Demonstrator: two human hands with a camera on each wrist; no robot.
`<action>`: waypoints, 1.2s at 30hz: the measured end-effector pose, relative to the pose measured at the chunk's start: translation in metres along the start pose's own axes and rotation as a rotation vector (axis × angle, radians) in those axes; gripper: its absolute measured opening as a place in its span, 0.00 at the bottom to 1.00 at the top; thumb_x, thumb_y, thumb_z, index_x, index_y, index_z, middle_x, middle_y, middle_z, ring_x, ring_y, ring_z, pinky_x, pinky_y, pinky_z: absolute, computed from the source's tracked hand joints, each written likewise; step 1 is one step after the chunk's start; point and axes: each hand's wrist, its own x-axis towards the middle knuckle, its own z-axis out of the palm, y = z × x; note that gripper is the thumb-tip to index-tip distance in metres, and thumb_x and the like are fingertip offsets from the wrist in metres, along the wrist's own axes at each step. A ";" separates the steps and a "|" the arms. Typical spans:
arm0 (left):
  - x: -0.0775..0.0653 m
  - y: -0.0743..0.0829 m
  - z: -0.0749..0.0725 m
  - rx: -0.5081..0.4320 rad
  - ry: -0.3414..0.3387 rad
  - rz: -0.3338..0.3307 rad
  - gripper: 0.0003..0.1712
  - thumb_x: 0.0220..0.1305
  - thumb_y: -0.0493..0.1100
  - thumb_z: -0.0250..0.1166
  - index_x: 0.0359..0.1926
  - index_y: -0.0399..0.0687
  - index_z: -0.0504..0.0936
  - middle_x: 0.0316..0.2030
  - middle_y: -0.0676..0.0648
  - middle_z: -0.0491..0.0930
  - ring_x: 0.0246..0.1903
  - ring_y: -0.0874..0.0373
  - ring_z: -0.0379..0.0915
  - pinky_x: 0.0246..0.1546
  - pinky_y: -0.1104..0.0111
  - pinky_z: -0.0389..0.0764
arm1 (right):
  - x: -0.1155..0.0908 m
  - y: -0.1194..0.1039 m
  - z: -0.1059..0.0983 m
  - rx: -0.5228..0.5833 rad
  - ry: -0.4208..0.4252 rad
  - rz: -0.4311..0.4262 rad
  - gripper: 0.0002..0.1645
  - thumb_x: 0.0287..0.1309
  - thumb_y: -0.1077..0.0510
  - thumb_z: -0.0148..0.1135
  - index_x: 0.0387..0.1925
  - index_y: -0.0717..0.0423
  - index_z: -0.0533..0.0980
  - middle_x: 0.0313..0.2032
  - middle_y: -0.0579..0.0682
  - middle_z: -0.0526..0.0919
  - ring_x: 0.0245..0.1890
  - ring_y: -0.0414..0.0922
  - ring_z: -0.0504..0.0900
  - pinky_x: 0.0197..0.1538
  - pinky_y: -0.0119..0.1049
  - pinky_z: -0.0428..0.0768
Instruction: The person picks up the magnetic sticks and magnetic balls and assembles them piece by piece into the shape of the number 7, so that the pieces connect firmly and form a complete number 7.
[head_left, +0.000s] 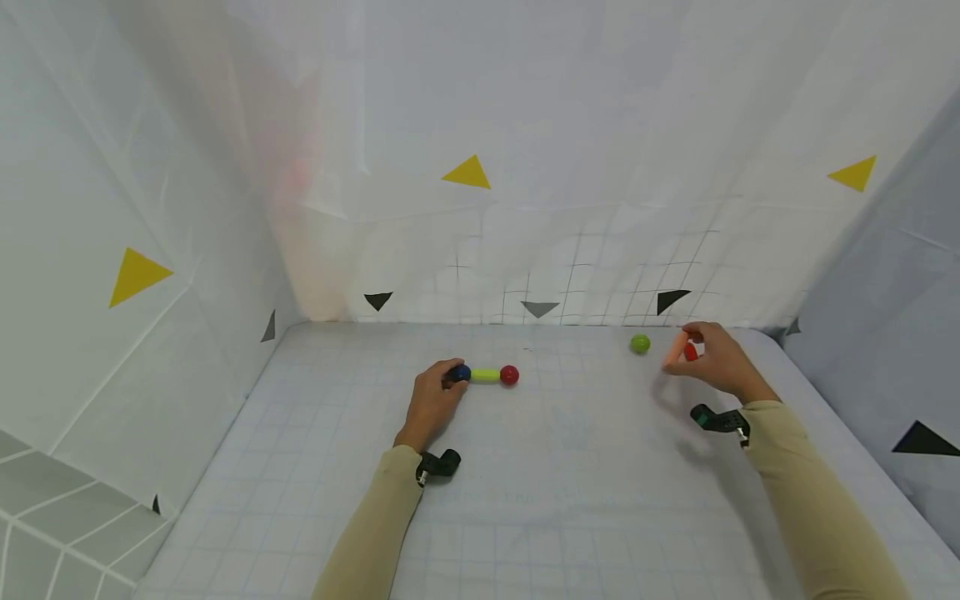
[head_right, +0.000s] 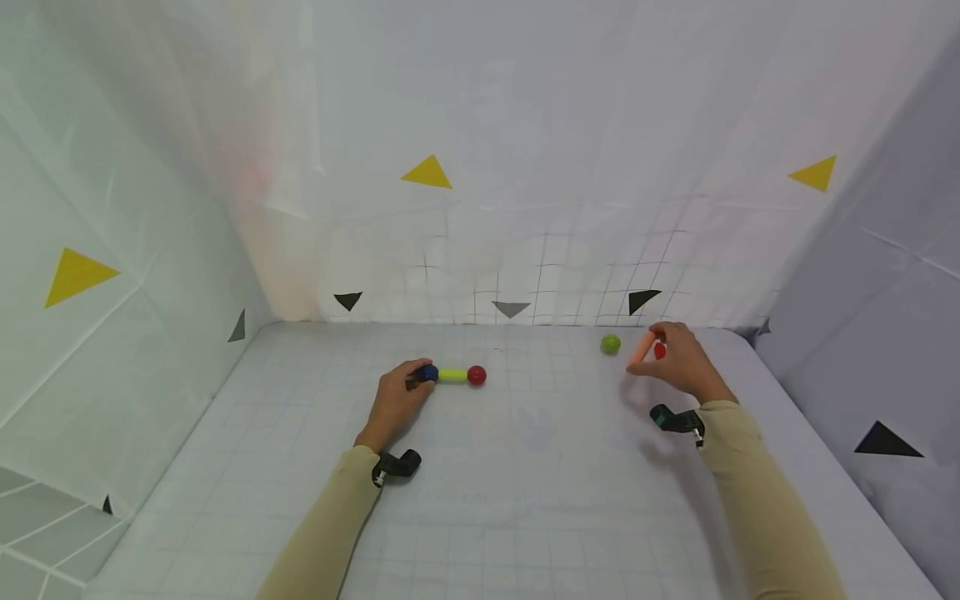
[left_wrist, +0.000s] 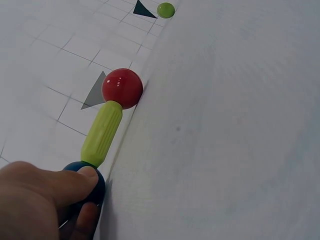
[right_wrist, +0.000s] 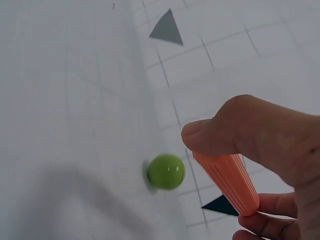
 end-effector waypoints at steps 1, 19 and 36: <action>0.000 0.000 0.000 -0.003 0.000 0.001 0.25 0.71 0.38 0.70 0.66 0.45 0.80 0.60 0.44 0.80 0.51 0.53 0.81 0.54 0.58 0.81 | 0.000 -0.003 0.002 0.007 0.003 -0.006 0.60 0.53 0.45 0.82 0.70 0.77 0.59 0.63 0.74 0.64 0.63 0.70 0.64 0.62 0.67 0.71; 0.000 0.001 0.001 0.002 -0.007 0.007 0.25 0.71 0.37 0.70 0.67 0.44 0.80 0.60 0.44 0.80 0.51 0.53 0.81 0.54 0.59 0.81 | -0.004 -0.043 0.023 0.088 0.025 -0.125 0.54 0.54 0.50 0.82 0.70 0.73 0.62 0.66 0.70 0.66 0.61 0.65 0.69 0.61 0.63 0.74; -0.001 0.000 -0.002 -0.017 -0.022 -0.013 0.25 0.71 0.38 0.69 0.68 0.45 0.79 0.61 0.46 0.80 0.52 0.55 0.80 0.55 0.59 0.81 | -0.012 -0.070 0.042 0.117 0.054 -0.173 0.55 0.52 0.48 0.84 0.70 0.72 0.65 0.62 0.67 0.70 0.61 0.64 0.69 0.57 0.62 0.77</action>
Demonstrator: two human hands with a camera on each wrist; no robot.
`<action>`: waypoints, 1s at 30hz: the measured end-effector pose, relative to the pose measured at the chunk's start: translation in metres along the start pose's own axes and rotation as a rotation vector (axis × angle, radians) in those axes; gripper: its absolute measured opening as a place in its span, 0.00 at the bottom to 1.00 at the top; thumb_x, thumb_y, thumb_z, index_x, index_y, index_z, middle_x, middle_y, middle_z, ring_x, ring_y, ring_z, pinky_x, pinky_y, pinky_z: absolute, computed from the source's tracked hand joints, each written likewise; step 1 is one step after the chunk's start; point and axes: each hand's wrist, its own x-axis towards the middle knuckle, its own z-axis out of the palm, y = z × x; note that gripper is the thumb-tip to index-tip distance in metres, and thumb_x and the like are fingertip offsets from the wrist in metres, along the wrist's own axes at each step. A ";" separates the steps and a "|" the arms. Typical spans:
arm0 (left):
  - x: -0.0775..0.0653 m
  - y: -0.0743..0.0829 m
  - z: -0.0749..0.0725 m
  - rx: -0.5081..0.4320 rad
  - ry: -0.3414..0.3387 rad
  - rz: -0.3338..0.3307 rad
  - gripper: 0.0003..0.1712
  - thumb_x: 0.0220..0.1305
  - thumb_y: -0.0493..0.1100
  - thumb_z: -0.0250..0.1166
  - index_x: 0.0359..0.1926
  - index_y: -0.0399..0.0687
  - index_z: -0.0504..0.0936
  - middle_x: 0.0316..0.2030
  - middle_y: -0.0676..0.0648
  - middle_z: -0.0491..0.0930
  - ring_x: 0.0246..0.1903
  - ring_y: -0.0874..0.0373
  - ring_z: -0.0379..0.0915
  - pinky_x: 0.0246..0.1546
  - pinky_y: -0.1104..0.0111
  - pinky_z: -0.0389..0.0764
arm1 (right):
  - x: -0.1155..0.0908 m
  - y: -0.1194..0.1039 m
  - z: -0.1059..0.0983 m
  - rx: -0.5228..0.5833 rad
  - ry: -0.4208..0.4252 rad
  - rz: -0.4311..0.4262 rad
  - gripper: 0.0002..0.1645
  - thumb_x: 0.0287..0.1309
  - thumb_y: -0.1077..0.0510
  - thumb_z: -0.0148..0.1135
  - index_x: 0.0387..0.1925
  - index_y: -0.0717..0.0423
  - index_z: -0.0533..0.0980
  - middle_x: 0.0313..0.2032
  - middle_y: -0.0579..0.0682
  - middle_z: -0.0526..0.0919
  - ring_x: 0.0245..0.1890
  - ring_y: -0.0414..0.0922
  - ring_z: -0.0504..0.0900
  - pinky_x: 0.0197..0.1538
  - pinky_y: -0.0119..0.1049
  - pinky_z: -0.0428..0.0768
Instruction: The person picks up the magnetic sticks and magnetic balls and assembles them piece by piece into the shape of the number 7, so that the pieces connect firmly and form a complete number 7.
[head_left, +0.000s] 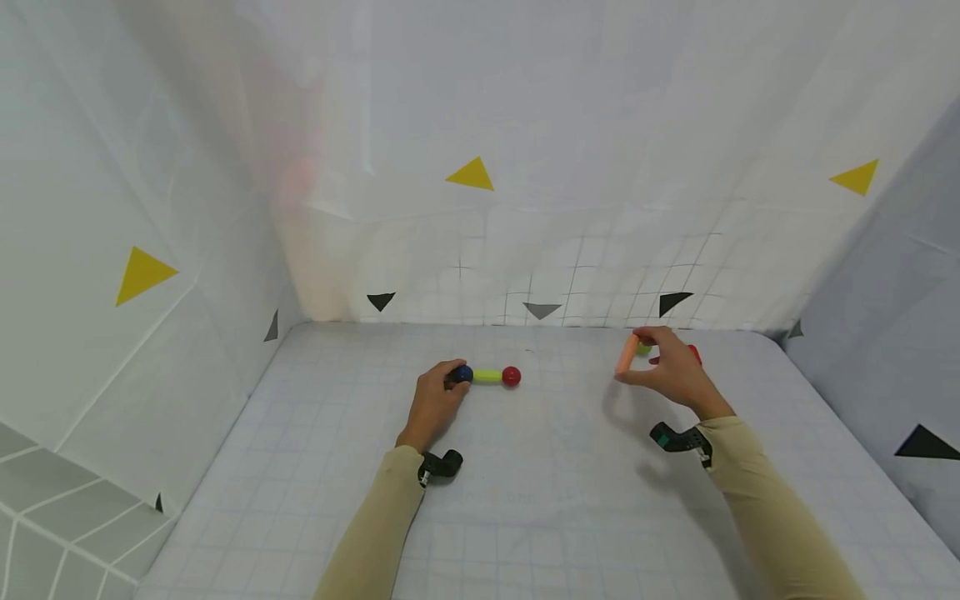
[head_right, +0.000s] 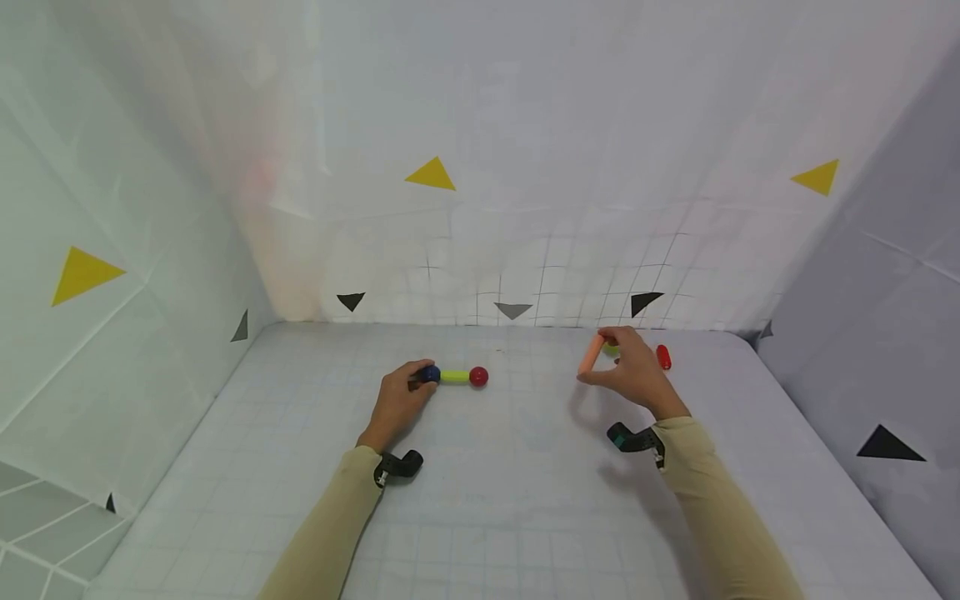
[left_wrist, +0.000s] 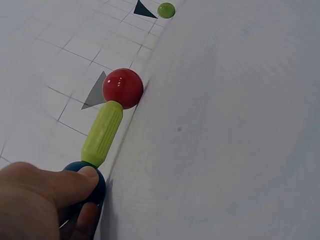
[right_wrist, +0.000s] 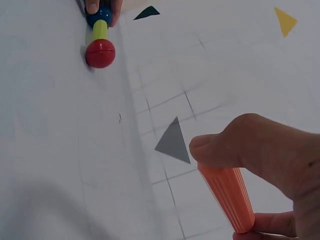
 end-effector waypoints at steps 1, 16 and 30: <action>0.000 0.000 0.000 0.001 0.001 0.001 0.25 0.71 0.38 0.70 0.68 0.45 0.79 0.61 0.46 0.80 0.52 0.55 0.80 0.55 0.59 0.81 | 0.000 -0.002 0.002 0.003 0.003 -0.005 0.55 0.52 0.49 0.84 0.70 0.72 0.65 0.62 0.67 0.70 0.61 0.64 0.70 0.57 0.63 0.77; -0.001 0.004 0.000 0.010 0.009 0.002 0.26 0.70 0.36 0.70 0.67 0.43 0.79 0.60 0.44 0.80 0.52 0.53 0.80 0.55 0.58 0.81 | 0.004 -0.023 0.022 0.020 0.004 -0.012 0.53 0.52 0.52 0.83 0.70 0.72 0.64 0.63 0.67 0.70 0.62 0.63 0.70 0.60 0.63 0.76; -0.001 0.003 0.001 0.016 0.011 0.001 0.26 0.71 0.37 0.70 0.68 0.45 0.79 0.60 0.45 0.80 0.52 0.54 0.79 0.55 0.59 0.80 | 0.010 -0.039 0.040 0.065 0.002 -0.049 0.53 0.50 0.55 0.84 0.70 0.71 0.65 0.63 0.65 0.71 0.61 0.61 0.71 0.58 0.62 0.78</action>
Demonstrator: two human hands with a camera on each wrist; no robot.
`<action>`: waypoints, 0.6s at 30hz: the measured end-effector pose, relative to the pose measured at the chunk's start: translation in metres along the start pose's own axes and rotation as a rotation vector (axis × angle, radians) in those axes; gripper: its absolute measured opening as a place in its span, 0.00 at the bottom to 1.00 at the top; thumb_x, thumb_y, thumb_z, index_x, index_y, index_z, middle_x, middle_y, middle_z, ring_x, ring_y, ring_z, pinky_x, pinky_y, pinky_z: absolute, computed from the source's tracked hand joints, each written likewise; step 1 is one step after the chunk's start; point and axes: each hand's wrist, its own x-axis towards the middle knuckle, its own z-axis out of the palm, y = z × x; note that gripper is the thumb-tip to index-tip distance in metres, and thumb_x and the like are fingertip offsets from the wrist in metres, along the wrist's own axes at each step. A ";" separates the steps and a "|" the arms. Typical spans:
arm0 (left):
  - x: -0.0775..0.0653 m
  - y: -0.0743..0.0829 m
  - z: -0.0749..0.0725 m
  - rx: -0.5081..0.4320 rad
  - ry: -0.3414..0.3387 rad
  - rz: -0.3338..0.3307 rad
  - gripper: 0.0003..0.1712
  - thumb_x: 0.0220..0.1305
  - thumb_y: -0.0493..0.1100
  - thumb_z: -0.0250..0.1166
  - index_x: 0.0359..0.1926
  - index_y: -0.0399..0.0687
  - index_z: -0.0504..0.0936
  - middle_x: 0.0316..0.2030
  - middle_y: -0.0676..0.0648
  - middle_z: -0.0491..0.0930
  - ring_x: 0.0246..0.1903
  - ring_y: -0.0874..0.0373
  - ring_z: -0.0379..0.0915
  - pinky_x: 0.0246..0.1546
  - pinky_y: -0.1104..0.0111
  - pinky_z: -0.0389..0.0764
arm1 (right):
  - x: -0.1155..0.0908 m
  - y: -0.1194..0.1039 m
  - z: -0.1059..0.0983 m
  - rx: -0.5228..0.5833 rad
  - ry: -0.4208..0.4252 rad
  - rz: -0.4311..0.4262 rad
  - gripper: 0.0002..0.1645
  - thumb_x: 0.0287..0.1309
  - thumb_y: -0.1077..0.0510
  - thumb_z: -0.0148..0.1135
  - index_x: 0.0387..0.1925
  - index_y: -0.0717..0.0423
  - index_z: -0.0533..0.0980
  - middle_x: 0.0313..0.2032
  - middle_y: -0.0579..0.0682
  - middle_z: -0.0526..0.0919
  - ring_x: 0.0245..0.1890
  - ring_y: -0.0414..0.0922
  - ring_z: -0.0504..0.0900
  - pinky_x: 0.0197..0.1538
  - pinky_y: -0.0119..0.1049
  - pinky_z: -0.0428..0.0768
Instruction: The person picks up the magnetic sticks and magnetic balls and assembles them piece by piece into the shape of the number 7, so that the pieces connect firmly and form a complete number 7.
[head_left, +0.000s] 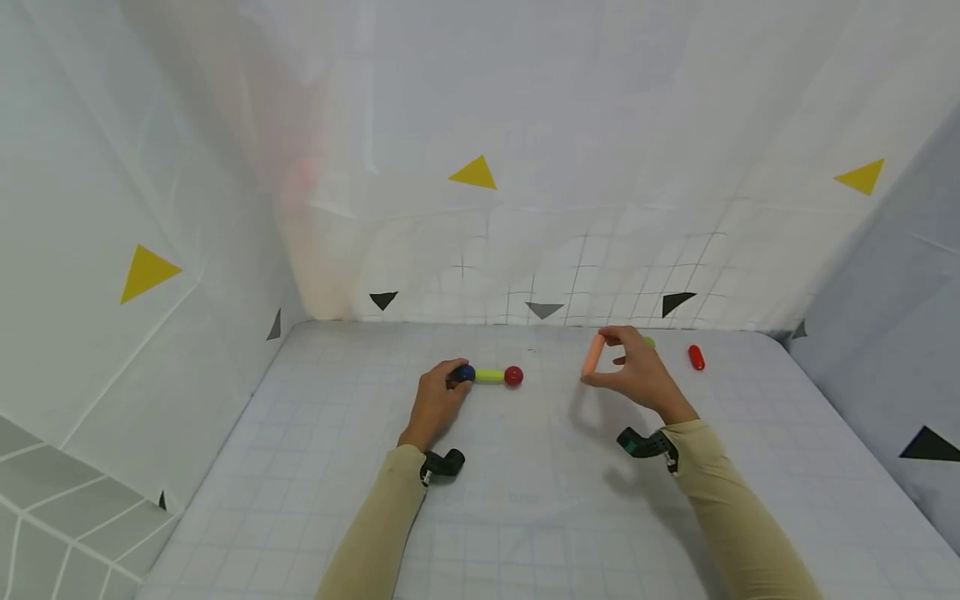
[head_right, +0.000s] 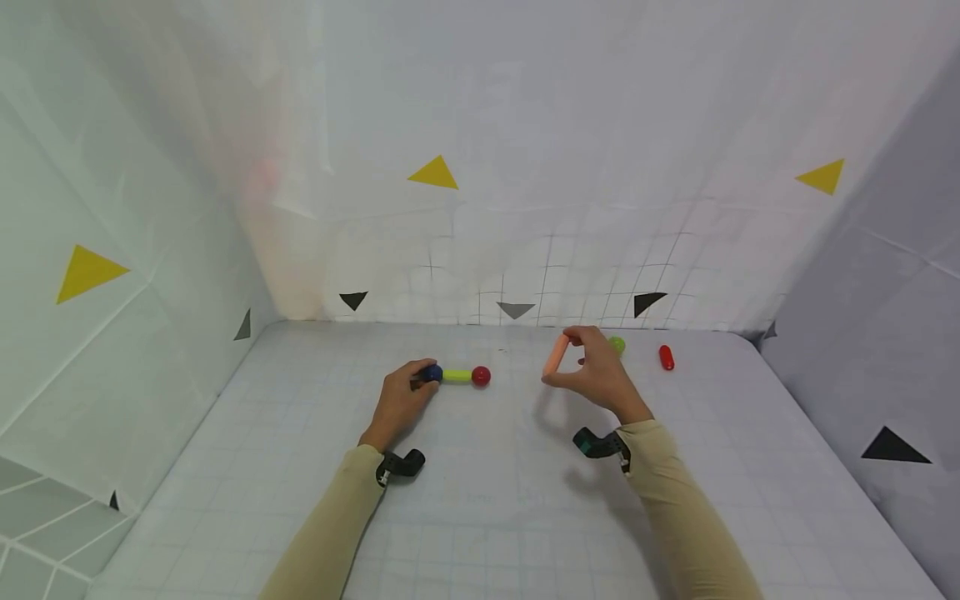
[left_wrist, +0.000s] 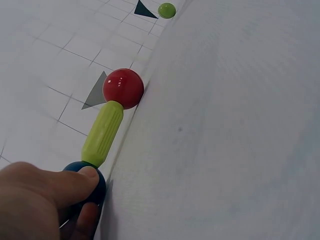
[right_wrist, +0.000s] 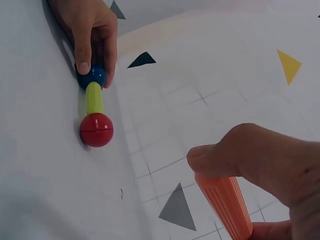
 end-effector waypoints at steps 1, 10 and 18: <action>0.000 0.000 0.000 0.000 0.001 0.001 0.26 0.71 0.37 0.70 0.68 0.44 0.79 0.60 0.45 0.80 0.52 0.54 0.79 0.55 0.59 0.80 | 0.001 -0.001 0.002 0.003 -0.002 -0.003 0.53 0.50 0.55 0.84 0.69 0.71 0.65 0.63 0.65 0.71 0.61 0.60 0.71 0.58 0.62 0.78; 0.000 -0.001 0.000 -0.002 -0.001 0.006 0.25 0.71 0.38 0.69 0.67 0.44 0.79 0.60 0.45 0.80 0.52 0.54 0.79 0.56 0.58 0.81 | 0.002 -0.012 0.019 0.050 -0.022 -0.007 0.52 0.50 0.54 0.84 0.69 0.69 0.66 0.62 0.62 0.72 0.60 0.61 0.71 0.58 0.61 0.78; 0.001 -0.002 0.000 0.002 -0.001 -0.003 0.25 0.72 0.39 0.69 0.67 0.46 0.80 0.60 0.46 0.80 0.52 0.55 0.79 0.56 0.59 0.80 | 0.003 -0.021 0.032 0.063 -0.033 -0.026 0.52 0.49 0.54 0.85 0.69 0.67 0.67 0.62 0.60 0.72 0.60 0.57 0.73 0.58 0.59 0.79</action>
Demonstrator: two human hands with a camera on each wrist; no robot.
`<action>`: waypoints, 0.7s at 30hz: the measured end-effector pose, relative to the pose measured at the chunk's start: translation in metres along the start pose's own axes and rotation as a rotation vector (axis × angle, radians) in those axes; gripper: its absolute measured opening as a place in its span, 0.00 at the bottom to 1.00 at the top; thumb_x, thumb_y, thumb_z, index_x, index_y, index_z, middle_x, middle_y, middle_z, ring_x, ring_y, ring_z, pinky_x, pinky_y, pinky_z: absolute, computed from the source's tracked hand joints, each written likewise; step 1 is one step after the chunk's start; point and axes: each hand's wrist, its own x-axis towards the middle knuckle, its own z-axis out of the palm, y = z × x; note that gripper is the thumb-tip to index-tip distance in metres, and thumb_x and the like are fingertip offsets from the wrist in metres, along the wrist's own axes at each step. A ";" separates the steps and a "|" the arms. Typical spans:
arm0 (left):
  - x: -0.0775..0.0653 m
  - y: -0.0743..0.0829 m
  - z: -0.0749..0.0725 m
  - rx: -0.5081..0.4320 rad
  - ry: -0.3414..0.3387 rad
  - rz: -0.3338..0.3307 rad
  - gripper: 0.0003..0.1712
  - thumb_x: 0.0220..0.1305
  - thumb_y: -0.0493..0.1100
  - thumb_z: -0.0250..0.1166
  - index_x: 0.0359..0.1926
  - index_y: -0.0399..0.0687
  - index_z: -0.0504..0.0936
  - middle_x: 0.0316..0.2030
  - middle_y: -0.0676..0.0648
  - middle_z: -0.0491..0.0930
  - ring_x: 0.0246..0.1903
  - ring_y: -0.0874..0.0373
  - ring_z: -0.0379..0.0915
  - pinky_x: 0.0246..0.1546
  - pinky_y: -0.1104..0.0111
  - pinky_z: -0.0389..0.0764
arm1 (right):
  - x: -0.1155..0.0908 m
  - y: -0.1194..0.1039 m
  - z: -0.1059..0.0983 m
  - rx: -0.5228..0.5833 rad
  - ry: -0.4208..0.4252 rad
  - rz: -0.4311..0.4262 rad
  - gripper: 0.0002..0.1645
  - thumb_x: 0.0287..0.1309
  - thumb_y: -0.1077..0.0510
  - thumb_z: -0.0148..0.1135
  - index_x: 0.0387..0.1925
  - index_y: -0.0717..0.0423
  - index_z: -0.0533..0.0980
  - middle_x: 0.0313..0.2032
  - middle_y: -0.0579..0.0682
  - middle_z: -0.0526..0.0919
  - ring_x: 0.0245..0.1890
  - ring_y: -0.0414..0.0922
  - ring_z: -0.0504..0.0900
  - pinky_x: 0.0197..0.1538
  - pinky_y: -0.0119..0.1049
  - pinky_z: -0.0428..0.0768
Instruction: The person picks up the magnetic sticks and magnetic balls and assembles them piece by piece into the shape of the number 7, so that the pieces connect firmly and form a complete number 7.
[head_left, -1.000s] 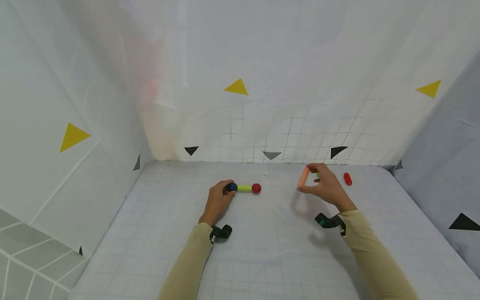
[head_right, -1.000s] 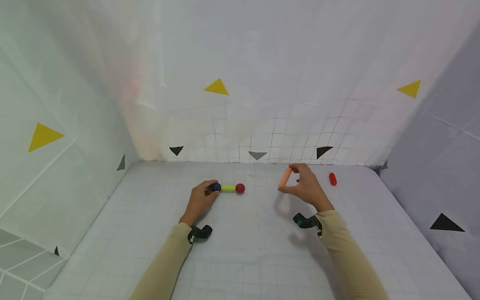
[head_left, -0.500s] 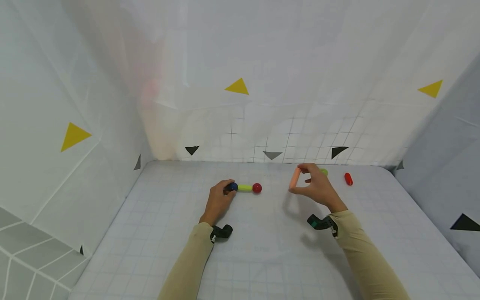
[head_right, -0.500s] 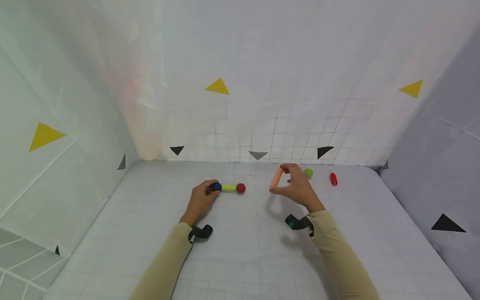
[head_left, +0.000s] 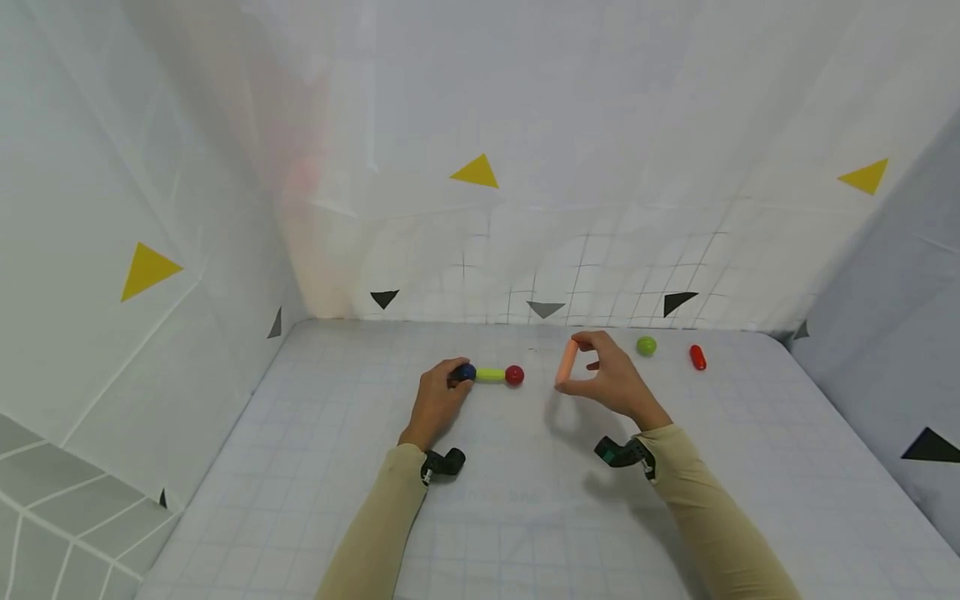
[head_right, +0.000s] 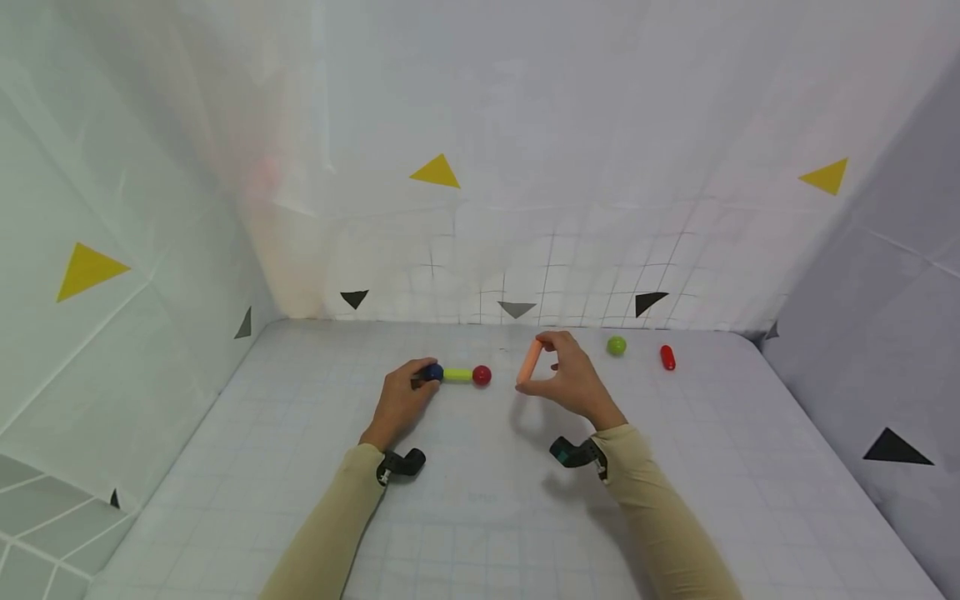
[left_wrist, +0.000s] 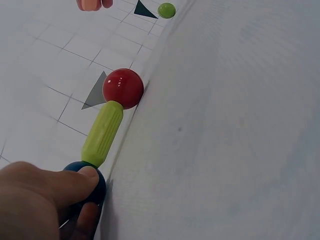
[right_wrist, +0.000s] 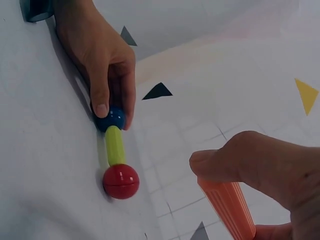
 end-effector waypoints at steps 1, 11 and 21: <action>0.000 0.000 0.000 -0.001 0.000 -0.003 0.25 0.72 0.39 0.69 0.67 0.46 0.80 0.60 0.46 0.80 0.52 0.55 0.79 0.56 0.59 0.80 | 0.000 -0.001 0.002 0.002 -0.003 -0.004 0.52 0.49 0.54 0.85 0.69 0.67 0.67 0.62 0.60 0.73 0.60 0.57 0.73 0.58 0.60 0.79; 0.000 0.001 -0.001 -0.001 -0.002 0.000 0.25 0.72 0.39 0.69 0.68 0.45 0.79 0.61 0.45 0.80 0.53 0.53 0.79 0.56 0.57 0.80 | 0.000 -0.007 0.014 0.035 -0.032 -0.005 0.51 0.48 0.55 0.85 0.69 0.65 0.68 0.61 0.59 0.73 0.60 0.60 0.72 0.58 0.59 0.79; 0.001 -0.002 -0.001 0.014 -0.001 0.010 0.25 0.72 0.39 0.69 0.67 0.45 0.80 0.60 0.45 0.80 0.52 0.54 0.79 0.55 0.58 0.81 | 0.001 -0.013 0.032 0.068 -0.030 -0.020 0.53 0.47 0.53 0.86 0.69 0.65 0.67 0.61 0.59 0.73 0.59 0.61 0.73 0.56 0.58 0.80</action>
